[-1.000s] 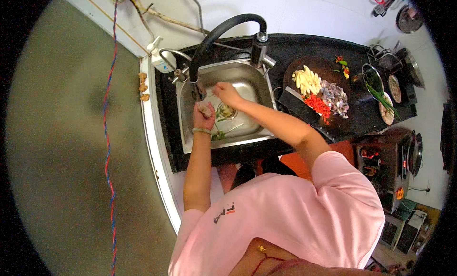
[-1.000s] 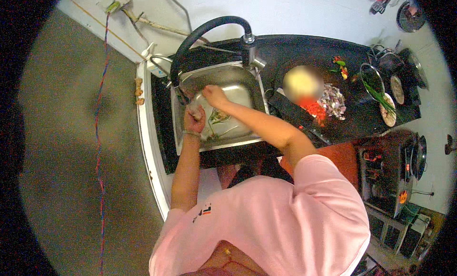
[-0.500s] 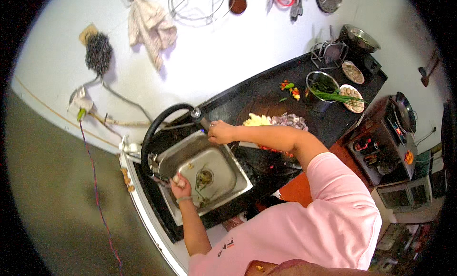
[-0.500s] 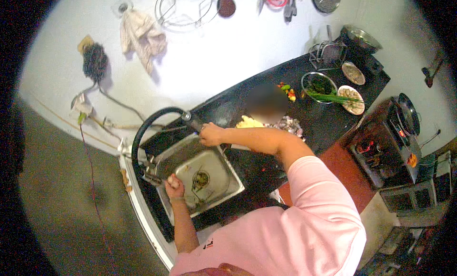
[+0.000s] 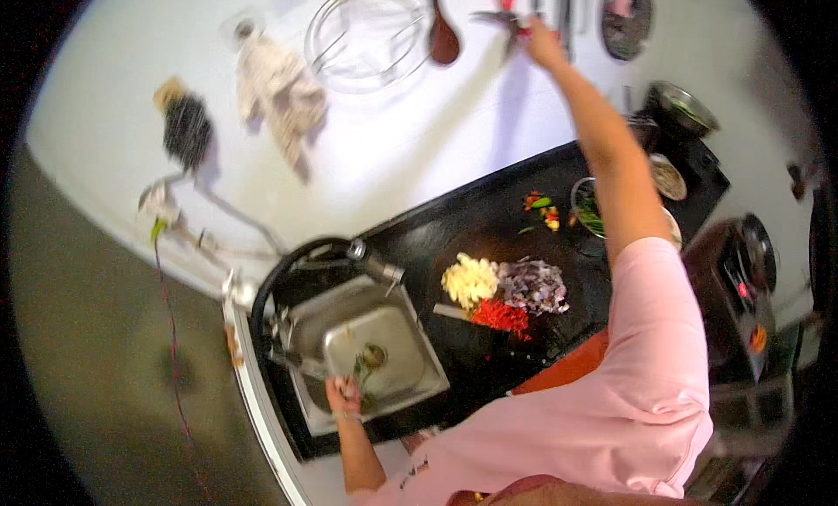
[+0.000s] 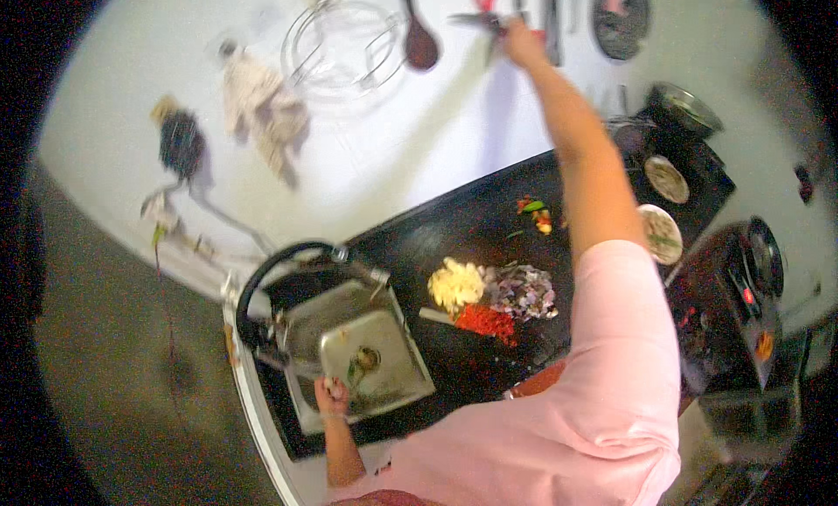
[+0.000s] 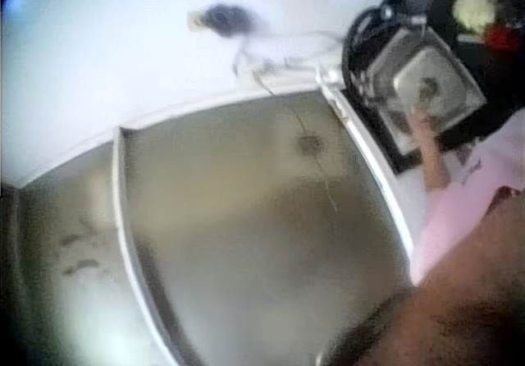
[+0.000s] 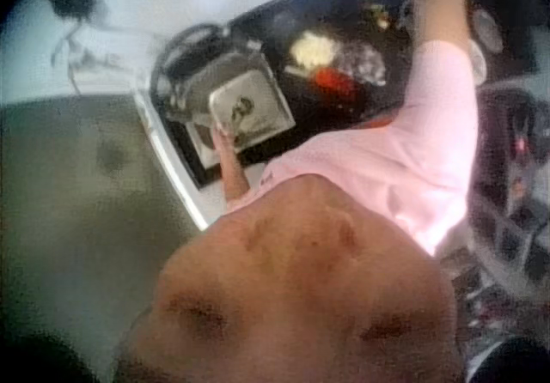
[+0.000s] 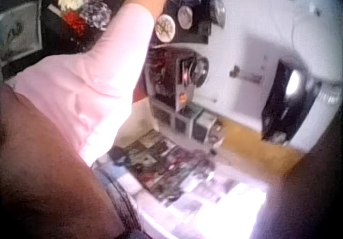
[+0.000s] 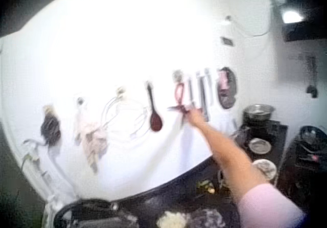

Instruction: The person washes a wok and spatula in the sink, then uses scissors to trim the stems off mushrooms over the sink.

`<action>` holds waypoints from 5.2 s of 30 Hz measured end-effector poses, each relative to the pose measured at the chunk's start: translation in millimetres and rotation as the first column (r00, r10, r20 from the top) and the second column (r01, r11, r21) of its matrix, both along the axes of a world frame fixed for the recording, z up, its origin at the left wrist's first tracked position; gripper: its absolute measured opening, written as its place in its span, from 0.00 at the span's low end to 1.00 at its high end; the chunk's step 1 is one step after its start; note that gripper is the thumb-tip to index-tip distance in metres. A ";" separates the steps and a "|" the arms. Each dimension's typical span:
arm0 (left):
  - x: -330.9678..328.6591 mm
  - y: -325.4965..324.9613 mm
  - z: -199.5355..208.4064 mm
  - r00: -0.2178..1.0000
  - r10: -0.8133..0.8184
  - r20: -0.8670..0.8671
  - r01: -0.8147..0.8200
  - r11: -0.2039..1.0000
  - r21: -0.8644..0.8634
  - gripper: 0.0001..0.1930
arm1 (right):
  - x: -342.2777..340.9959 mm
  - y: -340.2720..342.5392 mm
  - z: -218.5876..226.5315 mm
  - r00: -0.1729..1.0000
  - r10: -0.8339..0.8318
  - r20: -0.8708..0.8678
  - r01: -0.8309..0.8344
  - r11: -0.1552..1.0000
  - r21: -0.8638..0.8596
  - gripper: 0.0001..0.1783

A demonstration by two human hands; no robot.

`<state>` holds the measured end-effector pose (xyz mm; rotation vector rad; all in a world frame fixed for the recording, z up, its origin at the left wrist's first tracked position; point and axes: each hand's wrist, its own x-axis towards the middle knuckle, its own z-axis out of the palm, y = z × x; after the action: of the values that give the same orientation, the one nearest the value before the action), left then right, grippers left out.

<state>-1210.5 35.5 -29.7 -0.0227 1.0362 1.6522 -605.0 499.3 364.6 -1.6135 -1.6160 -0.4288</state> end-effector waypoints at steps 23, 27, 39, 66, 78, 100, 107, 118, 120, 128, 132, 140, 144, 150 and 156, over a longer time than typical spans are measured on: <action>162.0 171.6 51.6 0.596 -0.241 -0.766 0.333 0.942 -0.038 0.06 | 16.4 -84.6 111.8 0.942 0.058 0.332 -0.076 0.996 0.043 0.09; 158.3 175.5 12.8 0.659 -0.263 -0.705 0.329 0.943 -0.044 0.05 | 38.2 -90.5 104.1 0.881 0.342 0.327 -0.264 0.929 -0.260 0.14; 120.2 65.9 49.9 0.902 -0.431 0.010 0.423 0.890 0.169 0.12 | -113.3 -280.3 -80.1 0.156 0.105 -0.982 -0.984 0.108 -0.144 0.17; 2.1 -51.7 110.5 0.669 -0.566 -0.481 0.563 0.809 -0.169 0.17 | -383.7 -457.5 -275.7 -0.038 -0.592 -0.805 -0.980 -0.136 0.146 0.34; -18.2 -36.1 104.2 0.881 -0.460 -0.116 0.474 0.854 0.215 0.21 | -400.7 -491.1 -274.7 0.446 0.467 -0.764 -0.883 0.088 -0.462 0.30; -7.4 -8.0 69.9 0.638 -0.147 -0.756 0.007 0.983 -0.185 0.29 | -435.5 -498.5 -287.1 0.593 0.513 -0.620 -0.753 0.082 -0.653 0.30; -9.9 2.3 61.7 0.578 -0.144 -0.803 -0.082 0.969 -0.232 0.33 | -441.6 -498.5 -289.6 0.629 0.483 -0.609 -0.723 0.074 -0.687 0.31; -8.6 8.9 43.1 0.608 -0.134 -0.782 -0.094 0.967 -0.239 0.30 | -453.5 -496.2 -306.9 0.718 0.493 -0.492 -0.622 0.137 -0.771 0.17; -10.1 10.2 33.7 0.594 -0.110 -0.797 -0.109 0.971 -0.215 0.30 | -456.0 -498.0 -308.8 0.744 0.477 -0.468 -0.595 0.153 -0.789 0.13; -26.7 18.5 3.1 0.451 -0.221 -0.865 -0.077 0.956 -0.284 0.30 | -463.1 -498.4 -319.6 0.742 0.432 -0.512 -0.620 0.152 -0.770 0.12; -17.1 22.2 16.5 0.522 -0.252 -0.815 0.011 0.957 -0.289 0.29 | -465.0 -492.5 -331.7 0.737 0.320 -0.595 -0.652 0.107 -0.751 0.12; -4.3 34.5 57.2 0.676 -0.180 -0.714 0.076 0.981 -0.176 0.26 | -464.3 -484.9 -329.5 0.657 0.223 -0.720 -0.748 0.076 -0.659 0.16; -20.5 39.1 45.3 0.819 -0.174 -0.547 0.092 0.980 -0.174 0.26 | -460.3 -481.9 -313.5 0.725 0.303 -0.619 -0.669 0.095 -0.737 0.21; -24.5 38.1 47.0 0.856 -0.190 -0.481 0.142 0.981 -0.135 0.26 | -452.0 -484.0 -289.5 0.720 0.414 -0.557 -0.642 0.092 -0.761 0.21; -18.8 31.8 52.3 0.794 -0.248 -0.555 0.113 0.958 -0.265 0.25 | -451.3 -493.0 -308.0 0.740 0.471 -0.481 -0.605 0.152 -0.782 0.14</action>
<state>-1229.3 67.3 22.6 0.4588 1.6334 1.3802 -1056.3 6.3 56.5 -1.4671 -2.3637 1.2179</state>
